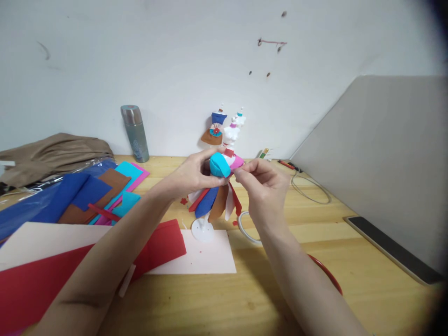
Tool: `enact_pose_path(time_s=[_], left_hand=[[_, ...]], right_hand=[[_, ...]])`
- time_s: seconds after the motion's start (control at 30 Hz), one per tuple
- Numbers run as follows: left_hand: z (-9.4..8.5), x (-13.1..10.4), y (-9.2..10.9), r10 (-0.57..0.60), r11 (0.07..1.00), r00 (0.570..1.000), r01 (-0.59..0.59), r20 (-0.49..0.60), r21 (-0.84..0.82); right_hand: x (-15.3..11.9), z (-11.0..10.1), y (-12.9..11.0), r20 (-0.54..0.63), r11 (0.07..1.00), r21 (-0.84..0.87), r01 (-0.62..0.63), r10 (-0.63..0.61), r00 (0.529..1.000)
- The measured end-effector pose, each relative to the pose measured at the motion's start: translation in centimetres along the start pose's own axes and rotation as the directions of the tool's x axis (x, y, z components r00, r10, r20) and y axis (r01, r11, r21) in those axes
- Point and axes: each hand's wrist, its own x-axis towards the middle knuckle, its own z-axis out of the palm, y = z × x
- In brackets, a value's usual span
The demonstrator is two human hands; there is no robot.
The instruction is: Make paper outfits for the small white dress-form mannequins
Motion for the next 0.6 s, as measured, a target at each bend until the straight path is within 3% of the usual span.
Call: enact_pose_path(time_s=[0.27,0.43,0.6], left_hand=[[-0.12,-0.14,0.17,0.019,0.999,0.999,-0.020,0.029,0.051],[-0.40,-0.11,0.22,0.034,0.998,0.995,-0.039,0.090,0.054],[-0.21,-0.23,0.26,0.036,0.998,0.998,-0.039,0.058,0.048]], right_hand=[[-0.23,0.29,-0.56,-0.042,0.980,-0.163,0.113,-0.122,0.992],[-0.18,0.34,-0.23,-0.054,0.984,-0.154,0.090,-0.100,0.994],[-0.17,0.36,0.21,-0.043,0.989,-0.131,0.074,-0.080,0.996]])
